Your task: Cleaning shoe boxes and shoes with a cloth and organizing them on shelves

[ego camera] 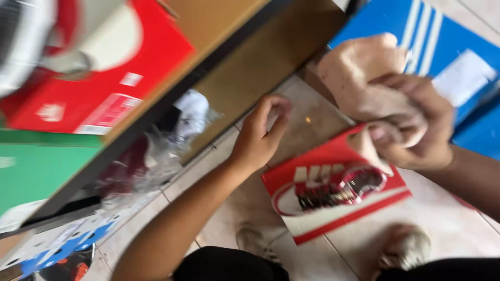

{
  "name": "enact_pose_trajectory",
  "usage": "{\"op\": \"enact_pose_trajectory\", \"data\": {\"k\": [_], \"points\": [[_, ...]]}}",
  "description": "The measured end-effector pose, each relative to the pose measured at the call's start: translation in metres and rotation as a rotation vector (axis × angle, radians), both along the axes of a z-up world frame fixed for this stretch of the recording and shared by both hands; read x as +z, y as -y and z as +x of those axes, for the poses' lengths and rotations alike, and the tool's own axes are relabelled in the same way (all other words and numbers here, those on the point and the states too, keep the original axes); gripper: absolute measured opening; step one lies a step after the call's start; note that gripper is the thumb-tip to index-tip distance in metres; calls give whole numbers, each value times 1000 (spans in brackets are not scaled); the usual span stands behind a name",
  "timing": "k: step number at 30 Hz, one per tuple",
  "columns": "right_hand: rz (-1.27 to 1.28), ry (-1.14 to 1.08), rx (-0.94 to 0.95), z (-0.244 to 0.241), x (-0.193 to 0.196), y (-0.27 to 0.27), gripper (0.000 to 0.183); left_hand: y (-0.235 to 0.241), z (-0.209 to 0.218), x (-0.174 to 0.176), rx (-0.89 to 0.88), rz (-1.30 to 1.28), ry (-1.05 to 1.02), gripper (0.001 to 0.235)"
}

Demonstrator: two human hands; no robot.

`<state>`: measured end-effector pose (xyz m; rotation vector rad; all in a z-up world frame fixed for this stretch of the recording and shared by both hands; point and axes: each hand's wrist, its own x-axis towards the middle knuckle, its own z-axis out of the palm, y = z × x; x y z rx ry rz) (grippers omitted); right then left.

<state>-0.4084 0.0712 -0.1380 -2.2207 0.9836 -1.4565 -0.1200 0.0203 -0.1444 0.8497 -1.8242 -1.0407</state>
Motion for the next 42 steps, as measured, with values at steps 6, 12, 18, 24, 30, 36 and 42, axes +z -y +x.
{"op": "enact_pose_trajectory", "data": {"k": [6, 12, 18, 24, 30, 36, 42], "points": [[279, -323, -11, -42, -97, -49, 38, -87, -24, -110, -504, 104, 429, 56], [516, 163, -260, -18, -93, -67, 45, -114, -49, -155, -668, 309, 911, 117], [200, 180, -75, -22, -42, -55, 64, -76, -51, -130, -393, 637, 480, 82], [-109, -693, 58, 2, -4, -62, 51, -55, -50, -97, -432, 1073, -190, 71], [-66, -783, -218, -31, 13, -35, 59, -59, -62, -49, -495, 850, -388, 57], [-92, -793, -22, 13, 24, -61, 53, -49, -60, -55, -401, 753, -283, 62], [107, -662, -341, -28, 25, -39, 62, -50, -57, -42, -546, 677, -424, 67]]}}
